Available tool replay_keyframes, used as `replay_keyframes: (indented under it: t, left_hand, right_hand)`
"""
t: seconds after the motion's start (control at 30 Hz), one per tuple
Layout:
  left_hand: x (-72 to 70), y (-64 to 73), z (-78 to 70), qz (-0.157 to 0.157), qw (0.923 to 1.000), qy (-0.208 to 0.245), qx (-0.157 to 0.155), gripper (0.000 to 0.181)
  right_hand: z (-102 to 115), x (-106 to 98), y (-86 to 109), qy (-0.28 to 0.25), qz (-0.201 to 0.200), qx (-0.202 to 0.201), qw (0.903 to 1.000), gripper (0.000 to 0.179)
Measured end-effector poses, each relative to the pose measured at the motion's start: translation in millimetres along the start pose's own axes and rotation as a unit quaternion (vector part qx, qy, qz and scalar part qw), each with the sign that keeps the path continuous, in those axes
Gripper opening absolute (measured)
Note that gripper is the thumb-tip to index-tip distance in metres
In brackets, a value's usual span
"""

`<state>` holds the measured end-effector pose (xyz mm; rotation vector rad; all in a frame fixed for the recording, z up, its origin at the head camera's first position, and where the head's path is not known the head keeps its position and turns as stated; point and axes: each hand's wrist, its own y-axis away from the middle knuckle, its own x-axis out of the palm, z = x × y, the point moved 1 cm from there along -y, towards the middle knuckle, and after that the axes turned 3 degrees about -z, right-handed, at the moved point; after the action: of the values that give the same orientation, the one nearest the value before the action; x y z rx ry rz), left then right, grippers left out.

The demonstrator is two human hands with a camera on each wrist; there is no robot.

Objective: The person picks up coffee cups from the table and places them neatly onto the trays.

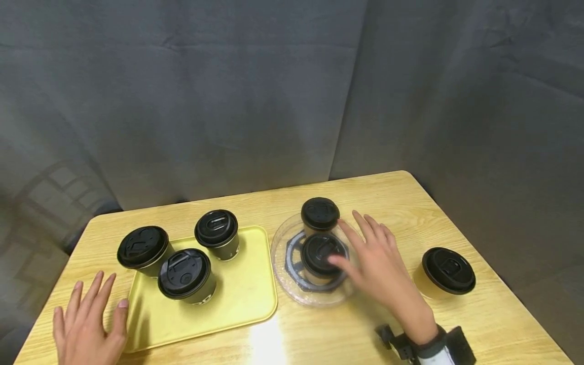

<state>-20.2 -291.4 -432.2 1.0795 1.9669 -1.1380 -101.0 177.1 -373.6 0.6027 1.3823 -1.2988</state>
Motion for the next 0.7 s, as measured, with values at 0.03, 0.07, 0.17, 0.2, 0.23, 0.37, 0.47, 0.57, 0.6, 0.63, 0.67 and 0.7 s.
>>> replay_keyframes:
  t: [0.03, 0.07, 0.17, 0.2, 0.23, 0.37, 0.47, 0.57, 0.6, 0.63, 0.67, 0.7]
  left_hand:
    - [-1.3, -0.9, -3.3, -0.005, 1.0000, 0.000, 0.006, 0.050]
    - [-2.6, -1.9, -6.8, -0.008, 0.9999, -0.001, 0.012, 0.050]
    - [-7.0, -5.5, -17.2, -0.019, 0.9994, 0.000, 0.028, 0.049]
    - [-7.9, -6.7, -20.8, -0.020, 0.9992, 0.000, 0.033, 0.049]
    - [-8.7, -7.7, -24.5, -0.023, 0.9990, 0.001, 0.039, 0.049]
    - [-9.3, -10.3, -38.7, -0.024, 0.9980, 0.006, 0.059, 0.048]
    - [-9.8, -10.1, -49.6, -0.032, 0.9971, 0.009, 0.069, 0.048]
    - [-11.5, -10.2, -59.8, -0.050, 0.9948, 0.017, 0.087, 0.047]
    - [-12.2, -10.3, -63.7, -0.058, 0.9934, 0.021, 0.097, 0.047]
    - [-12.6, -10.7, -67.3, -0.064, 0.9917, 0.025, 0.108, 0.047]
    - [-12.9, -11.3, -71.2, -0.071, 0.9897, 0.030, 0.121, 0.047]
    - [-13.0, -11.9, -75.2, -0.074, 0.9880, 0.033, 0.131, 0.048]
  right_hand:
    - [-1.3, -0.6, 0.1, -0.001, 0.000, 0.002, 1.0000, 0.075]
    - [-2.3, -1.1, 0.3, -0.003, 0.001, 0.005, 1.0000, 0.075]
    - [-5.2, -2.8, 0.7, -0.006, 0.004, 0.013, 0.9999, 0.076]
    - [-6.0, -3.3, 0.8, -0.007, 0.004, 0.016, 0.9998, 0.077]
    - [-7.0, -3.7, 0.8, -0.006, 0.003, 0.017, 0.9998, 0.076]
    - [-11.3, -5.5, 0.8, -0.003, -0.002, 0.023, 0.9997, 0.075]
    - [-14.4, -6.0, 1.0, 0.000, -0.012, 0.021, 0.9997, 0.074]
    - [-16.9, -6.4, 1.9, 0.000, -0.019, 0.020, 0.9996, 0.074]
    - [-17.6, -6.7, 2.1, 0.000, -0.021, 0.020, 0.9996, 0.074]
    - [-18.3, -7.2, 2.2, -0.002, -0.022, 0.021, 0.9995, 0.074]
    - [-18.9, -7.8, 2.3, -0.003, -0.022, 0.022, 0.9995, 0.074]
    - [-19.6, -8.4, 2.1, -0.003, -0.023, 0.023, 0.9995, 0.074]
